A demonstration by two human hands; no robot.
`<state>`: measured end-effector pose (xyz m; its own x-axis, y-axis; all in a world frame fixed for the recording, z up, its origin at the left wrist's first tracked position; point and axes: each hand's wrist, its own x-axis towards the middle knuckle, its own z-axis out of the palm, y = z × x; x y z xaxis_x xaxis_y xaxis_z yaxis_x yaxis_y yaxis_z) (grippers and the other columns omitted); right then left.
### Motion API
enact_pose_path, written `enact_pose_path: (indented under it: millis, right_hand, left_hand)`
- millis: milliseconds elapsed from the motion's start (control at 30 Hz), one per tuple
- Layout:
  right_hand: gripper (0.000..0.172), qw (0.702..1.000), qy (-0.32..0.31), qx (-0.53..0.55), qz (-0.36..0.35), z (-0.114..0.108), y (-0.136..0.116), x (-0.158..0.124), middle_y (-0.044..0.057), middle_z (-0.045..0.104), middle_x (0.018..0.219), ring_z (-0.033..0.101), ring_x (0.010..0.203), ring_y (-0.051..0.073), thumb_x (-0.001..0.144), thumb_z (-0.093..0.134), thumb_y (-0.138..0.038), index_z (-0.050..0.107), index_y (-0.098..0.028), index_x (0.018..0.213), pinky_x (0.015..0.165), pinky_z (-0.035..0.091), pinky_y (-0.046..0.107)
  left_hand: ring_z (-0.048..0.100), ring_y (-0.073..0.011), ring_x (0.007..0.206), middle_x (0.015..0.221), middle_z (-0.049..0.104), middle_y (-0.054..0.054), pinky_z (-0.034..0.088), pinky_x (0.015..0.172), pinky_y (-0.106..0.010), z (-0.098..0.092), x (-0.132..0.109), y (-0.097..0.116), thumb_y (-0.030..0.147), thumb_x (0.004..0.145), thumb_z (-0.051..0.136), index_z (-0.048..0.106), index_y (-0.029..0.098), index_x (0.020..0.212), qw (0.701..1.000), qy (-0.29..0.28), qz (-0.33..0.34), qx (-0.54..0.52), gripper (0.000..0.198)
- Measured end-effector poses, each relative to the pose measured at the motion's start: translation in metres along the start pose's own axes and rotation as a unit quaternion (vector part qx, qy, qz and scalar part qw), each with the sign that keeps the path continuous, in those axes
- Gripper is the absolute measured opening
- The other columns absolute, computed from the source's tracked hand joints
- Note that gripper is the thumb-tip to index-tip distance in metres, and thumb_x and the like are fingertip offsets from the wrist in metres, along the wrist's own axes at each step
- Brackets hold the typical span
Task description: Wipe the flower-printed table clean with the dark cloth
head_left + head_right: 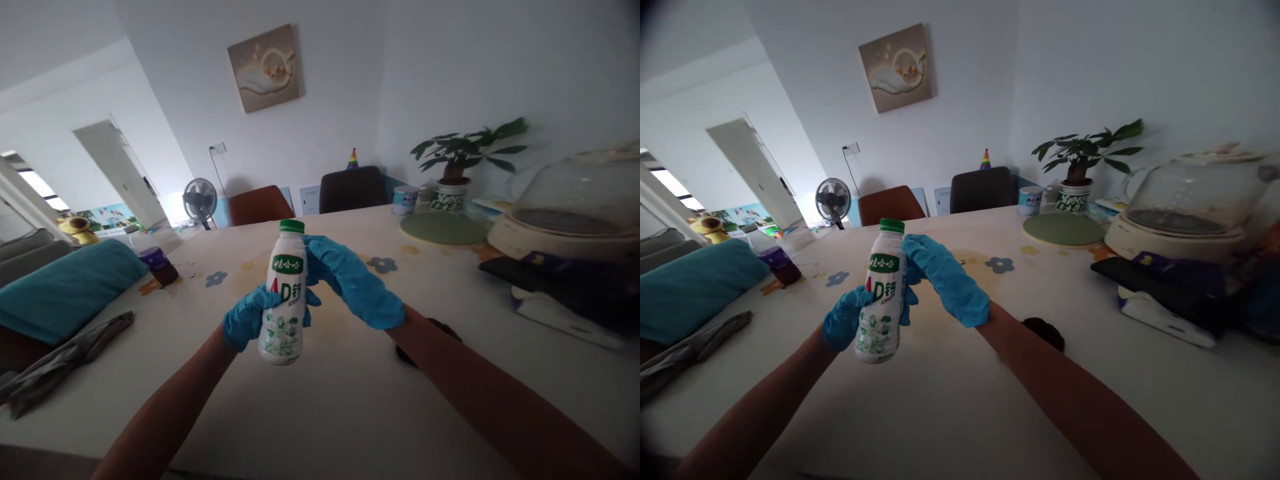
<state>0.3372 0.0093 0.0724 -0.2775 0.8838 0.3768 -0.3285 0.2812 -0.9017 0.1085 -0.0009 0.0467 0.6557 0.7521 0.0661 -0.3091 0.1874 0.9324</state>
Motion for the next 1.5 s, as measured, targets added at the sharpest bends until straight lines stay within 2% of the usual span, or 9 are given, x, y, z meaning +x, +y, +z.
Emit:
enact_pose_path:
  millis: [100,200,333,667,833,1000,1167,1333,1500]
  right_hand:
    - [0.044,1.0,-0.006,0.015,0.007,0.001,-0.004,-0.003,-0.002,0.068,0.156,0.056,0.152,0.03,0.093,0.076,-0.065,0.079,-0.04,0.13,0.129,0.046,0.054]
    - [0.047,0.999,-0.003,0.034,0.039,0.005,-0.012,-0.003,0.001,0.073,0.15,0.062,0.146,0.032,0.095,0.074,-0.066,0.078,-0.039,0.133,0.119,0.056,0.055]
    - [0.053,0.996,0.019,0.041,0.079,0.01,-0.016,-0.002,0.004,0.078,0.14,0.071,0.133,0.035,0.092,0.075,-0.071,0.078,-0.036,0.132,0.102,0.066,0.055]
    - [0.056,0.993,0.025,0.033,0.114,0.013,-0.017,-0.002,0.009,0.084,0.121,0.077,0.117,0.036,0.088,0.074,-0.078,0.079,-0.029,0.113,0.083,0.068,0.05]
    - [0.048,0.991,0.038,0.061,0.115,0.008,-0.017,0.003,0.01,0.085,0.112,0.079,0.112,0.035,0.09,0.076,-0.071,0.08,-0.027,0.107,0.091,0.069,0.053]
    - [0.044,0.99,0.041,0.088,0.106,0.0,-0.021,0.004,0.011,0.085,0.121,0.078,0.12,0.035,0.1,0.069,-0.061,0.079,-0.026,0.125,0.104,0.065,0.058]
    - [0.046,0.991,0.0,0.09,0.096,-0.008,-0.024,0.004,0.011,0.084,0.127,0.078,0.123,0.034,0.105,0.063,-0.06,0.075,-0.026,0.133,0.105,0.065,0.059]
    - [0.033,1.0,0.01,0.025,-0.001,-0.017,-0.03,0.008,0.003,0.084,0.126,0.075,0.128,0.029,0.096,0.08,-0.055,0.081,-0.031,0.117,0.112,0.063,0.048]
    - [0.034,0.997,0.067,0.004,-0.048,-0.032,-0.037,0.019,0.007,0.085,0.12,0.082,0.108,0.027,0.095,0.08,-0.056,0.08,-0.026,0.111,0.105,0.066,0.052]
  left_hand:
    - [0.079,-0.0275,0.091,0.119,0.08,-0.017,0.066,0.084,-0.041,0.004,0.007,-0.007,0.046,0.077,0.089,0.066,0.015,0.141,0.999,-0.025,-0.018,-0.01,0.074]
    - [0.079,-0.0285,0.089,0.119,0.08,-0.019,0.066,0.082,-0.042,0.006,0.012,-0.014,0.045,0.073,0.091,0.065,0.015,0.143,0.998,-0.053,-0.037,-0.015,0.08]
    - [0.079,-0.0281,0.089,0.116,0.081,-0.018,0.065,0.081,-0.04,0.01,0.016,-0.02,0.046,0.073,0.09,0.067,0.016,0.14,0.996,-0.064,-0.052,-0.024,0.076]
    - [0.079,-0.028,0.087,0.116,0.082,-0.017,0.065,0.08,-0.04,0.007,0.02,-0.026,0.047,0.073,0.088,0.071,0.015,0.135,0.994,-0.077,-0.065,-0.046,0.071]
    - [0.08,-0.0278,0.091,0.123,0.081,-0.019,0.065,0.079,-0.038,0.016,0.017,-0.03,0.055,0.081,0.083,0.072,0.015,0.135,0.993,-0.069,-0.064,-0.071,0.068]
    - [0.078,-0.0256,0.09,0.122,0.08,-0.02,0.065,0.082,-0.038,0.034,0.023,-0.044,0.075,0.081,0.079,0.073,0.012,0.129,0.987,-0.065,-0.061,-0.131,0.08]
    - [0.077,-0.0293,0.094,0.137,0.074,-0.025,0.064,0.085,-0.044,0.045,0.027,-0.048,0.075,0.081,0.077,0.068,0.011,0.135,0.988,-0.071,-0.06,-0.123,0.084]
    - [0.078,-0.0268,0.092,0.133,0.076,-0.02,0.064,0.083,-0.04,0.05,0.012,-0.019,0.062,0.082,0.083,0.065,0.014,0.138,0.997,0.006,-0.021,-0.068,0.076]
    - [0.077,-0.0275,0.084,0.109,0.08,-0.015,0.064,0.073,-0.039,0.022,-0.005,0.027,0.055,0.066,0.099,0.07,0.016,0.122,0.974,0.208,-0.008,0.085,0.074]
